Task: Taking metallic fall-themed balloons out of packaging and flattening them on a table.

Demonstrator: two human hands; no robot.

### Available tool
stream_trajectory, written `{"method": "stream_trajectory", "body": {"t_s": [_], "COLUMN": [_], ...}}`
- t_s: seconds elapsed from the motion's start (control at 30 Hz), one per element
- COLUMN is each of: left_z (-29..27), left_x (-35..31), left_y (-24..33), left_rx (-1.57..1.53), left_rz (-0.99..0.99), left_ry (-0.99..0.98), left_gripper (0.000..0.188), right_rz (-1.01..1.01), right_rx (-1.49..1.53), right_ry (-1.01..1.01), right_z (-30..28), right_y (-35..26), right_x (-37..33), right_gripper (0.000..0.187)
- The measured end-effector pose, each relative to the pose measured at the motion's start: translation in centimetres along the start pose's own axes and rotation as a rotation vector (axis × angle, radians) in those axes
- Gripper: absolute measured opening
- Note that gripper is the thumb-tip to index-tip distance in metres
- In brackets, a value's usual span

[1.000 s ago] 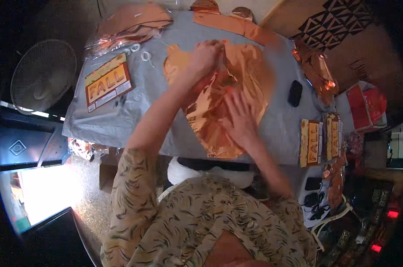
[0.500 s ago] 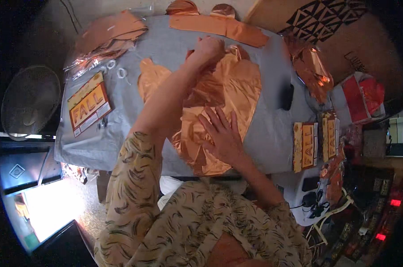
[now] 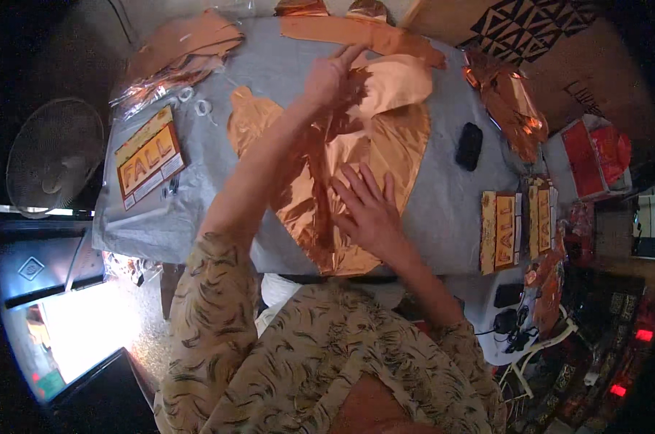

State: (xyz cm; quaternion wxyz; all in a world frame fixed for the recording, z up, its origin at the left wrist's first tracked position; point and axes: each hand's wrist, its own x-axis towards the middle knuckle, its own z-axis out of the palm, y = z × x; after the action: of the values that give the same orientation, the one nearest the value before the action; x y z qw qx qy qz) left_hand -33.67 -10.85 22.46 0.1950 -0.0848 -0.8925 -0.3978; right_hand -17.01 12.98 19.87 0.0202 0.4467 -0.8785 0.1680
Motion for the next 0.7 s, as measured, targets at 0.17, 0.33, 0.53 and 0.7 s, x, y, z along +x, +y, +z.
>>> {"method": "stream_trajectory", "body": {"t_s": [0.17, 0.33, 0.53, 0.7], "left_z": [-3.9, -4.5, -6.0, -5.9], "left_x": [-10.0, -17.0, -16.6, -16.9], "left_y": [-2.2, -1.4, -4.1, -4.6], "left_rx": [0.514, 0.758, 0.734, 0.753], "left_rz": [0.046, -0.057, -0.127, -0.155], "left_ry": [0.052, 0.034, 0.107, 0.085], "left_gripper": [0.060, 0.068, 0.072, 0.075], "right_rz": [0.019, -0.007, 0.044, 0.085], "right_rx": [0.080, 0.015, -0.099, -0.096], "right_ry": [0.044, -0.030, -0.032, -0.027], "right_z": [-1.1, -0.9, 0.1, 0.8], "right_y": [1.2, 1.4, 0.4, -0.8], "right_x": [-0.5, 0.4, 0.6, 0.4], "right_gripper": [0.068, 0.074, 0.075, 0.074]}}
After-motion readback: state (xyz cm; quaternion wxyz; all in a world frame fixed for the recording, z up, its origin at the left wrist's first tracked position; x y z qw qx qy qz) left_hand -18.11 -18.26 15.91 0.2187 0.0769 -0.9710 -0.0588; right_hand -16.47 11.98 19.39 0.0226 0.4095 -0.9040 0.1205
